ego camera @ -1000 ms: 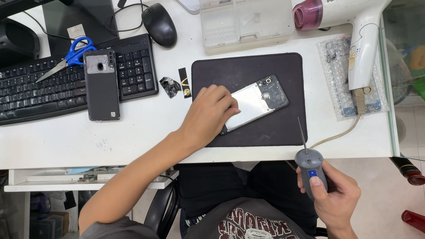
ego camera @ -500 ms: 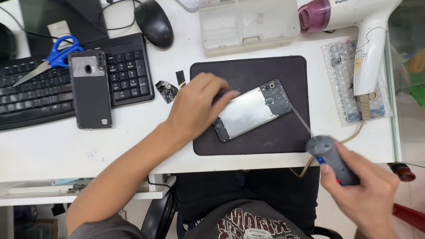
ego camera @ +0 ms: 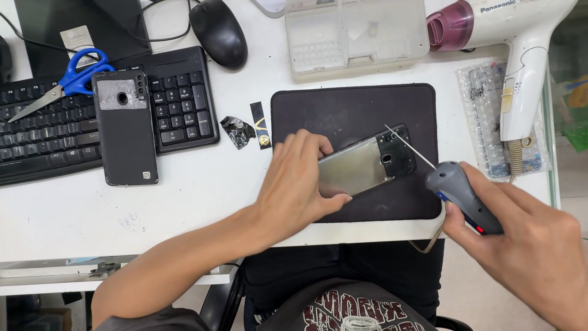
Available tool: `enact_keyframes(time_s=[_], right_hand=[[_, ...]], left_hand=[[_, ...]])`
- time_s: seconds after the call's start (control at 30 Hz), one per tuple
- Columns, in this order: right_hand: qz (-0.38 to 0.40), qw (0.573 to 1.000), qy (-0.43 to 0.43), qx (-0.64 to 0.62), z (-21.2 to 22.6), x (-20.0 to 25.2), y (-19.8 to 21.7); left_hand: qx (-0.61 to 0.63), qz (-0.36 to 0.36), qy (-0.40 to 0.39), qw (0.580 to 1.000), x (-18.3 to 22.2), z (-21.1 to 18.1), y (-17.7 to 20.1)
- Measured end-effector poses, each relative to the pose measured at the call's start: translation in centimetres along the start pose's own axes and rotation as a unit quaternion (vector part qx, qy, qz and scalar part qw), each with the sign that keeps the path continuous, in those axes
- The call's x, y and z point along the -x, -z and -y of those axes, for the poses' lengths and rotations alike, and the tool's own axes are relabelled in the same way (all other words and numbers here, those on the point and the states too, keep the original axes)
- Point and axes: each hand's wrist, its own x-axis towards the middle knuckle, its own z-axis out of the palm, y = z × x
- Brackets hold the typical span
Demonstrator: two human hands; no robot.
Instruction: The person removes the back cover of a smartphone and uses a soldering iron to heat the edges of the internal components. They then use a metal prying tool to separate the screen assembly from the phone's frame, working along the perimeter to detach it.
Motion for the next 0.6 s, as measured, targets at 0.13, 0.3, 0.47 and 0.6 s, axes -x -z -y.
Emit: enact_keyframes(time_s=[0.13, 0.3, 0.47, 0.6], right_hand=[[-0.015, 1.0, -0.006, -0.006, 0.3, 1.2, -0.4], [-0.022, 0.999, -0.02, -0.015, -0.2, 2.2, -1.1], [-0.028, 0.998, -0.038, -0.034, -0.5, 2.4, -1.8], [-0.033, 0.997, -0.045, -0.061, -0.5, 2.2, -2.2]], left_hand=[[0.041, 0.031, 0.043, 0.998, 0.5, -0.5, -0.4], [0.043, 0.027, 0.024, 0.998, 0.4, -0.4, -0.5], [0.031, 0.015, -0.002, 0.999, 0.5, -0.6, -0.3], [0.025, 0.044, 0.017, 0.999, 0.4, -0.6, -0.3]])
